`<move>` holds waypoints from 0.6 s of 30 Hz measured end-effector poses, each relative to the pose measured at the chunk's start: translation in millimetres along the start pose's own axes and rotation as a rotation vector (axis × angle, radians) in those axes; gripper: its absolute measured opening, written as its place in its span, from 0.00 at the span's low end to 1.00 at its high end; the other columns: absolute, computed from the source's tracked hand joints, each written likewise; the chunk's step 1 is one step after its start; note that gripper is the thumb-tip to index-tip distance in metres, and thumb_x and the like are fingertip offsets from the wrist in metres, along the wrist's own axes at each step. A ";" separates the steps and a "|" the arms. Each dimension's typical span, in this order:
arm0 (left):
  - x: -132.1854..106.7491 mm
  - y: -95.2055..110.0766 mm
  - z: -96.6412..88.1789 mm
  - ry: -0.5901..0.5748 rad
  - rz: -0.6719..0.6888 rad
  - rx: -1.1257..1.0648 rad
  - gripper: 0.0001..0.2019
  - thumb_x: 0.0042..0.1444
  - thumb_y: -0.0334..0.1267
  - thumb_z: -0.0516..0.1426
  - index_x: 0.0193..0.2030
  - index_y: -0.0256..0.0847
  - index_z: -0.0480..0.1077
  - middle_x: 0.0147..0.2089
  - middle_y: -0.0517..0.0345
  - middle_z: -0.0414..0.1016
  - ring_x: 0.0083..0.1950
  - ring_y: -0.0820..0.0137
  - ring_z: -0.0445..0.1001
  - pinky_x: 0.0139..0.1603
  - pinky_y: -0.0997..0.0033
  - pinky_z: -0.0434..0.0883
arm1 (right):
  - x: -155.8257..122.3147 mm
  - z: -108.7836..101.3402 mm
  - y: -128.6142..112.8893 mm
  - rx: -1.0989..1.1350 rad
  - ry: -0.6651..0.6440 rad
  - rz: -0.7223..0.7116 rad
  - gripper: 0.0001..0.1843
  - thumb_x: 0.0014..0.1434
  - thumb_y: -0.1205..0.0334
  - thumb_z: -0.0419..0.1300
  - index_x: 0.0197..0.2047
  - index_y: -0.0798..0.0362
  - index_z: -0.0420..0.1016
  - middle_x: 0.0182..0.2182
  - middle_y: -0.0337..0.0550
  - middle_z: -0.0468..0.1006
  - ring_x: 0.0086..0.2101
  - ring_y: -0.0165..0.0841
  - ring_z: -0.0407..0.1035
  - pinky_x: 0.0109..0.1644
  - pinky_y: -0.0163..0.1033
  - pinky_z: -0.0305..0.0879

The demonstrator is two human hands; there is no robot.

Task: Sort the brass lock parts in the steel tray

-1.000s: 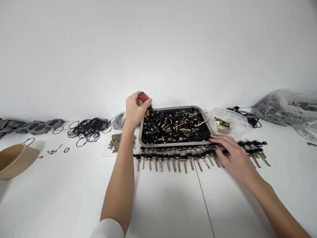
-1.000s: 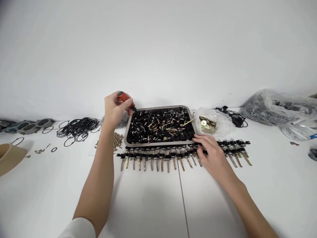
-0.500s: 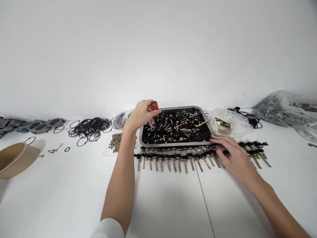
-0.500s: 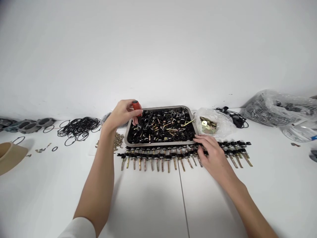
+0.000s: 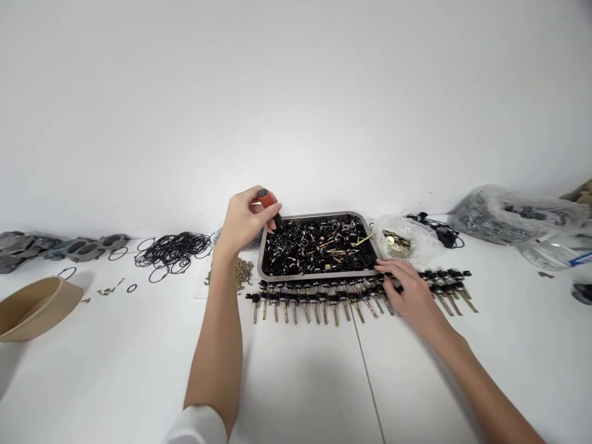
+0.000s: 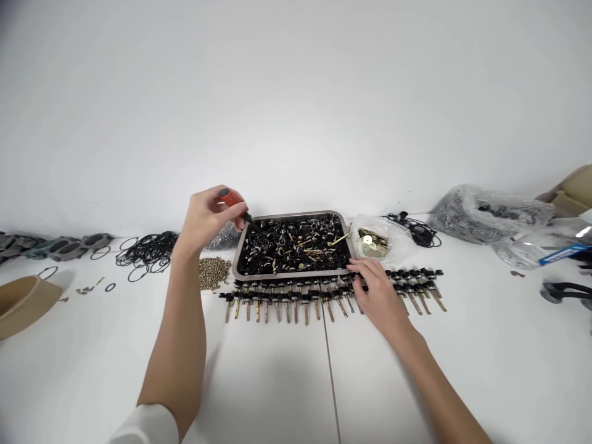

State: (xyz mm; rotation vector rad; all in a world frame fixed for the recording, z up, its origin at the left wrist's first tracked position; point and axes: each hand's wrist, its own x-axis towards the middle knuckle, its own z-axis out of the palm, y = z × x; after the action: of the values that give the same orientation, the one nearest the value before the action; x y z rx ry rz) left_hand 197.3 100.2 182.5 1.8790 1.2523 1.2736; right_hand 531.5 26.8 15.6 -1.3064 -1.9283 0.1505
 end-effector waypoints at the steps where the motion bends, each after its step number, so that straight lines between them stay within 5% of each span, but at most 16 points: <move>1: -5.5 8.2 -5.8 0.047 0.028 0.009 0.08 0.54 0.40 0.63 0.35 0.37 0.72 0.28 0.57 0.74 0.25 0.70 0.76 0.27 0.69 0.77 | 0.2 1.4 0.7 0.005 0.008 0.004 0.14 0.64 0.68 0.51 0.47 0.50 0.75 0.48 0.48 0.78 0.53 0.42 0.70 0.60 0.53 0.69; 6: -47.5 25.9 -36.1 0.191 0.101 0.155 0.10 0.55 0.40 0.64 0.43 0.41 0.77 0.42 0.53 0.77 0.40 0.67 0.80 0.46 0.64 0.80 | 3.2 4.3 0.2 0.058 0.013 0.024 0.14 0.62 0.69 0.49 0.44 0.51 0.76 0.46 0.49 0.79 0.52 0.43 0.71 0.57 0.53 0.70; 11: -126.1 0.0 -67.9 0.357 0.176 0.335 0.11 0.54 0.42 0.65 0.43 0.42 0.78 0.44 0.52 0.77 0.47 0.64 0.77 0.48 0.64 0.78 | 4.9 4.7 0.8 0.109 0.018 0.056 0.14 0.59 0.69 0.50 0.41 0.50 0.76 0.46 0.49 0.79 0.52 0.45 0.71 0.59 0.56 0.68; 15: -219.2 -30.5 -86.1 0.580 0.028 0.377 0.14 0.53 0.45 0.65 0.43 0.40 0.77 0.44 0.51 0.79 0.47 0.64 0.78 0.51 0.63 0.77 | 5.7 6.0 2.3 0.127 -0.004 0.078 0.13 0.58 0.67 0.50 0.40 0.51 0.76 0.47 0.50 0.79 0.52 0.46 0.70 0.59 0.57 0.66; 18: -278.3 -54.5 -91.8 0.783 -0.181 0.400 0.19 0.48 0.49 0.66 0.42 0.38 0.77 0.41 0.50 0.81 0.40 0.64 0.79 0.44 0.64 0.78 | 5.7 8.5 5.2 0.133 -0.003 0.072 0.14 0.57 0.66 0.50 0.40 0.52 0.76 0.46 0.51 0.79 0.52 0.46 0.70 0.59 0.55 0.66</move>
State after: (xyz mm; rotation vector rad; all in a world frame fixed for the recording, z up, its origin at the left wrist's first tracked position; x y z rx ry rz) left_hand 58.8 -134.4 61.7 1.4724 2.1519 1.8409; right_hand 528.8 36.6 10.3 -1.2880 -1.8423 0.3117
